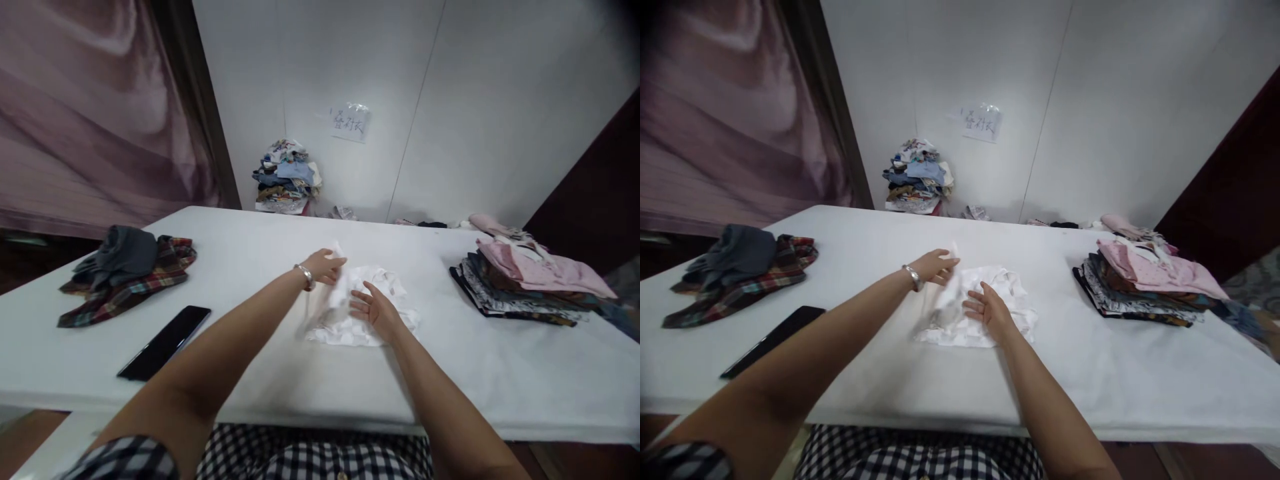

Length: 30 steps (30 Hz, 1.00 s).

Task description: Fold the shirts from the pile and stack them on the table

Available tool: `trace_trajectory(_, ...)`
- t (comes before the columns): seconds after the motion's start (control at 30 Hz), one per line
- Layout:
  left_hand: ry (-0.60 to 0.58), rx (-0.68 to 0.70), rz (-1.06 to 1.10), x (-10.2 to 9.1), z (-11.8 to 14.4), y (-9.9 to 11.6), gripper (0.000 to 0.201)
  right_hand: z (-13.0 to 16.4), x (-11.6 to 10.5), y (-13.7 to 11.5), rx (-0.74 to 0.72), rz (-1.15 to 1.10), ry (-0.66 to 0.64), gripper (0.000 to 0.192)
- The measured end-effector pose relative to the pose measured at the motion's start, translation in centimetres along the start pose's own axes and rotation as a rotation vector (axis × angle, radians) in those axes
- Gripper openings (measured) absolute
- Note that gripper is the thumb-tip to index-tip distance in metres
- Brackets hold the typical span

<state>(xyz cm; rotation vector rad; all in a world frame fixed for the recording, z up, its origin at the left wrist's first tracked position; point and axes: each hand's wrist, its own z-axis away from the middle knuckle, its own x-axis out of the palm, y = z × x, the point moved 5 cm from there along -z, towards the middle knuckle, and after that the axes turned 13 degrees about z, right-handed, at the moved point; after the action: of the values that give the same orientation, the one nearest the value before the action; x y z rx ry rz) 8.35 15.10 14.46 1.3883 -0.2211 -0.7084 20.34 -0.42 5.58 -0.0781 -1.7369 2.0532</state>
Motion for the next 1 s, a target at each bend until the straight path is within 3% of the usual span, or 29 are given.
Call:
trace_trajectory(0.07,-0.036,0.068,0.000,2.9,-0.5,-0.2,0.066,0.4,-0.6,0.6,0.071,-0.076,0.016,0.054)
trace_trajectory(0.13,-0.012,0.142,-0.046,3.8,-0.5,-1.3,0.059,0.5,-1.4,1.3,0.107,-0.084,0.060,0.056)
trace_trajectory(0.27,0.101,0.240,-0.195,1.9,0.3,-5.1,0.049,0.1,-2.5,2.3,0.093,0.031,0.157,0.080)
trace_trajectory(0.37,0.128,0.272,-0.285,0.8,1.3,-7.7,0.050,-0.4,-2.7,2.3,0.023,0.182,0.207,0.085)
trace_trajectory(0.57,0.068,0.322,-0.466,2.8,2.1,-10.8,0.058,-1.2,-3.5,2.6,-0.085,0.339,0.301,0.079)
trace_trajectory(0.73,0.067,0.316,-0.613,3.0,1.8,-12.1,0.056,-1.3,-2.2,2.7,-0.087,0.289,0.213,0.081)
trace_trajectory(0.87,0.060,0.294,-0.569,1.3,1.7,-12.0,0.055,-1.6,-0.9,2.3,-0.133,0.298,0.158,0.081)
trace_trajectory(1.0,0.065,0.265,-0.520,-0.5,2.0,-11.4,0.056,-2.2,-0.6,3.0,-0.059,0.358,0.194,0.080)
